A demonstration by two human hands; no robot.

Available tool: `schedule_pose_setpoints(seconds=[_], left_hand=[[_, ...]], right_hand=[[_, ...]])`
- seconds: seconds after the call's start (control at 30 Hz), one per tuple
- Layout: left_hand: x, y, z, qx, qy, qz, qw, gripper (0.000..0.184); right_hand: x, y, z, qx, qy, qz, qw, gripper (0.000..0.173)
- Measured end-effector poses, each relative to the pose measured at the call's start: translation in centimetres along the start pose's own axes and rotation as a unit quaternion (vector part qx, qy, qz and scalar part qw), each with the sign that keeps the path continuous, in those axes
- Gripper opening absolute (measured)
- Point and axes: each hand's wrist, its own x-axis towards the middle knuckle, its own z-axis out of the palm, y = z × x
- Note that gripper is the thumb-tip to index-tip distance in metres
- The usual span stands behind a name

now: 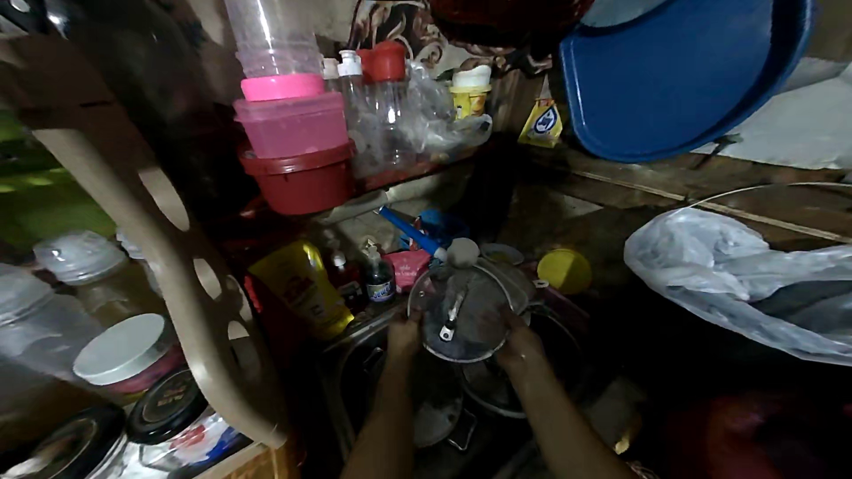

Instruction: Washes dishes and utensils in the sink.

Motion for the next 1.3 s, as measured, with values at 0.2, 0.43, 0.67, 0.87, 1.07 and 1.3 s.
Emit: schedule_pose_setpoints(seconds=[0.2, 0.43, 0.67, 0.87, 1.07, 1.3], left_hand=[[-0.1, -2.6, 2.0, 0.007, -0.074, -0.056, 0.996, 0.034], [-0.2, -3.1, 2.8, 0.027, -0.003, -0.004, 1.0, 0.039], [-0.3, 0.6, 3.3, 0.401, 0.025, 0.009, 0.915, 0.057], [0.4, -0.3, 4.0, 0.514, -0.058, 0.339, 0.786, 0.041], [1.7, 2.5, 1.1, 0.467, -0.054, 0.087, 0.879, 0.058], [-0.5, -1.0, 2.3, 0.098, 0.009, 0.062, 0.993, 0.041]], right_hand=[[-0.4, -1.7, -0.4, -0.022, -0.008, -0.071, 0.997, 0.036], [-0.7, -1.6, -2.7, -0.132, 0.013, -0.061, 0.989, 0.032], [-3.3, -3.5, -2.5, -0.16, -0.012, 0.061, 0.985, 0.035], [-2.8, -2.3, -2.9, -0.09, -0.024, 0.093, 0.991, 0.033], [-2.8, -2.4, -3.3, -0.061, -0.015, 0.089, 0.994, 0.033], [-2.6, -1.9, -1.9, 0.001, 0.033, 0.004, 0.999, 0.03]])
